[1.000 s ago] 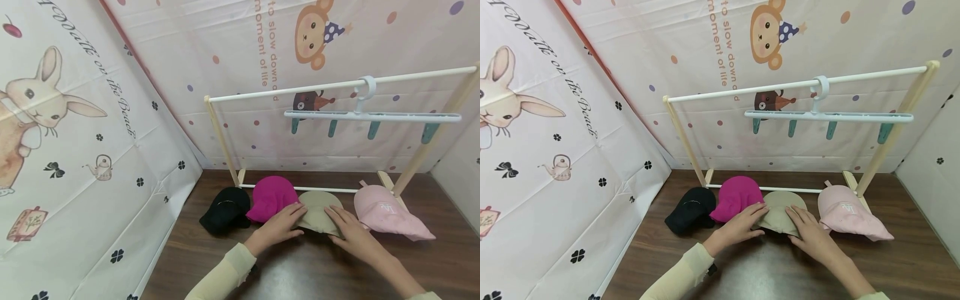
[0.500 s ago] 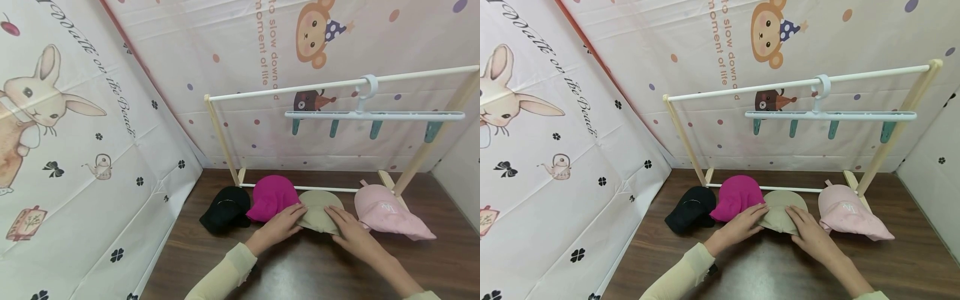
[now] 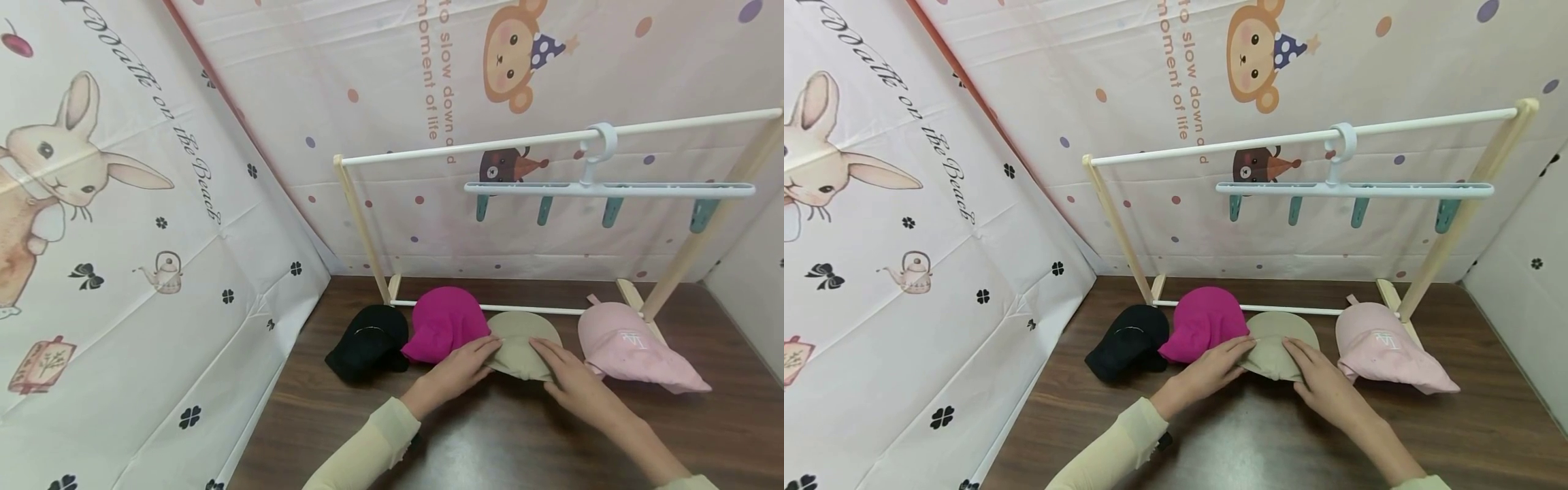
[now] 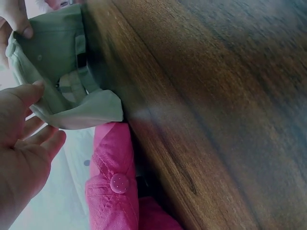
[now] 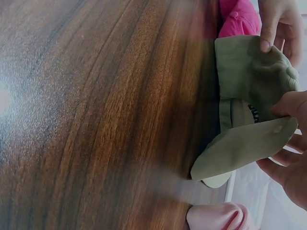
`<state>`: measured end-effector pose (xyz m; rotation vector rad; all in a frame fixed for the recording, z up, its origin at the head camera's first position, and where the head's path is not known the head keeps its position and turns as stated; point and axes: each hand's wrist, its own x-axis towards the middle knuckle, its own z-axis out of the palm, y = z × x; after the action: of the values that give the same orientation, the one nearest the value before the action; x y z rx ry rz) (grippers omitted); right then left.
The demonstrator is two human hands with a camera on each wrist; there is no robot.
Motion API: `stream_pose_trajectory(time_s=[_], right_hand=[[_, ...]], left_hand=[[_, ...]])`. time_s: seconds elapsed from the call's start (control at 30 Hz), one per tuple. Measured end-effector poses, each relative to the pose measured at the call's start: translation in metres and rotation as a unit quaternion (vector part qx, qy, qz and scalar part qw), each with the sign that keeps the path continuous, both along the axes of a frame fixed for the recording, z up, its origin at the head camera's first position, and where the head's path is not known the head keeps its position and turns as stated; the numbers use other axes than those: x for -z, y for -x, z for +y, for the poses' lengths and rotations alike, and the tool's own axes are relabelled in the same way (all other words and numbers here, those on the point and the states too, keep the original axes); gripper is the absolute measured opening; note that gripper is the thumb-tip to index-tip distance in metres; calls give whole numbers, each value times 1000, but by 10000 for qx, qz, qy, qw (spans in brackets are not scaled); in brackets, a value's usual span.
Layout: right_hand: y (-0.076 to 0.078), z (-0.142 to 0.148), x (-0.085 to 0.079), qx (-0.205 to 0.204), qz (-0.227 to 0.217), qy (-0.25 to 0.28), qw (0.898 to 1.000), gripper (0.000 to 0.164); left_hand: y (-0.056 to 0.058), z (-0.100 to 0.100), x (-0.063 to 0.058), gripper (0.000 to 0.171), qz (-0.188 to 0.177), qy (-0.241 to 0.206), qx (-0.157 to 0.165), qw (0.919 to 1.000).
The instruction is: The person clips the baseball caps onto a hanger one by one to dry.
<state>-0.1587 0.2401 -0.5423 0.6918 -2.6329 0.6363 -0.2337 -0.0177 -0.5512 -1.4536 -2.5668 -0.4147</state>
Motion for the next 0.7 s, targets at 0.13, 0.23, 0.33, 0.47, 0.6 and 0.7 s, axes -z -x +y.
stream_pose_trajectory(time_s=[0.13,0.23,0.33,0.47,0.6,0.7], right_hand=[[1,1,1,-8,51,-12,10000,76],[3,2,2,-10,209,-38,9998,75],[4,2,2,-16,331,-49,9994,73],[6,2,1,0,425,-66,9991,70],[8,3,2,17,487,-66,9988,70],[10,3,2,25,555,-42,9984,70]], left_hand=[[0,1,1,54,101,-64,-8,9999],[0,2,1,51,163,-153,6,9998],[-1,2,1,49,188,-215,-6,9996],[-2,4,1,49,395,-180,-90,9990],[-3,5,-1,49,604,-120,-163,9980],[-2,7,-2,48,579,-161,-166,9981]])
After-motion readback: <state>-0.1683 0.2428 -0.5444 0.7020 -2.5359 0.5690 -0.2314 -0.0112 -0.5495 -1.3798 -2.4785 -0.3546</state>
